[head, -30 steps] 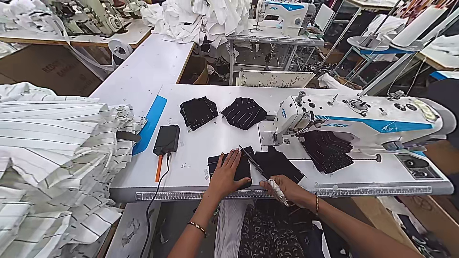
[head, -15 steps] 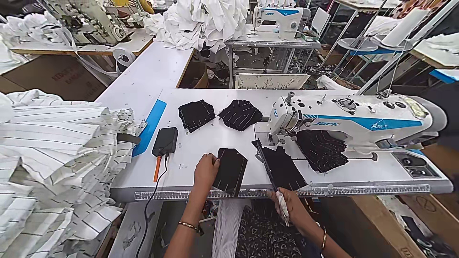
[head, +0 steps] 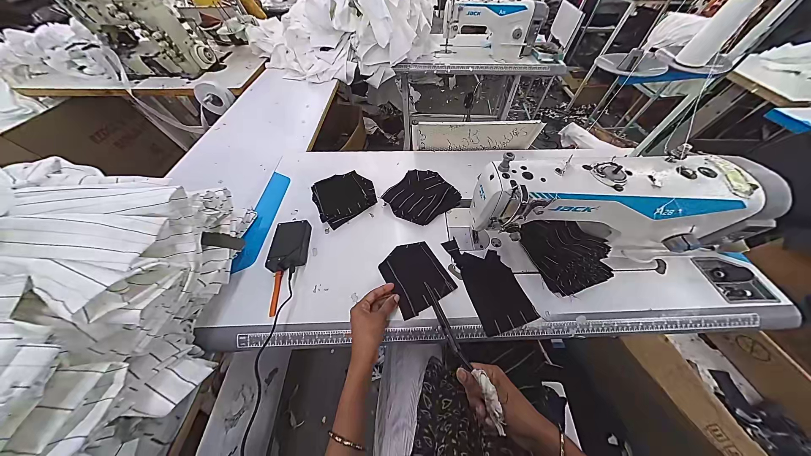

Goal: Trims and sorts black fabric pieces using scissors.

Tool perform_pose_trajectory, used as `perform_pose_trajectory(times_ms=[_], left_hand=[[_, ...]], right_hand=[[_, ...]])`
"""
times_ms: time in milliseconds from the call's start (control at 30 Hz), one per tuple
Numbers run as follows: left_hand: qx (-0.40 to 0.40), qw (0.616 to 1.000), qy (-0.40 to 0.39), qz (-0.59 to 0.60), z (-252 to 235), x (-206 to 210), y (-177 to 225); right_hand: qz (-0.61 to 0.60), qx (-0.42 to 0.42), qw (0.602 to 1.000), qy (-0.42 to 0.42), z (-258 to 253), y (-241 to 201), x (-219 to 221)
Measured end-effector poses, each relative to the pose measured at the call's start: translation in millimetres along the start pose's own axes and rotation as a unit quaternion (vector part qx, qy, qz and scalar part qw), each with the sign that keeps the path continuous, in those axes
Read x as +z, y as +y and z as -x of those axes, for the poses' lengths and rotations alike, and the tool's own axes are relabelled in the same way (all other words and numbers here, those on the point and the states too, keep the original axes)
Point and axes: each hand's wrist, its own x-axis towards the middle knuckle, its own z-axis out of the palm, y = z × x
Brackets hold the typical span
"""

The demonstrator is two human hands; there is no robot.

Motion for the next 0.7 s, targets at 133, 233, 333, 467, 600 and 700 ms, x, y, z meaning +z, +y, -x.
perform_pose_trajectory(times_ms=[133,233,333,467,600,700], left_hand=[[-0.101,0.972,0.047,0.205,3,5,16],[-0.124,0.946,0.054,0.295,5,6,16],[-0.131,0.928,0.059,0.344,11,11,15],[-0.129,0.916,0.076,0.373,18,18,12],[-0.123,0.923,0.087,0.355,24,24,12],[-0.100,0.941,0.093,0.310,27,28,13]], right_hand=[[-0.052,-0.019,0.995,-0.077,7,8,-17],[-0.039,-0.014,0.991,-0.127,11,10,-27],[-0.006,-0.003,0.987,-0.159,11,15,-30],[0.015,-0.001,0.984,-0.176,5,17,-24],[0.011,-0.005,0.984,-0.178,0,14,-16],[0.031,0.000,0.989,-0.145,-3,8,-10]])
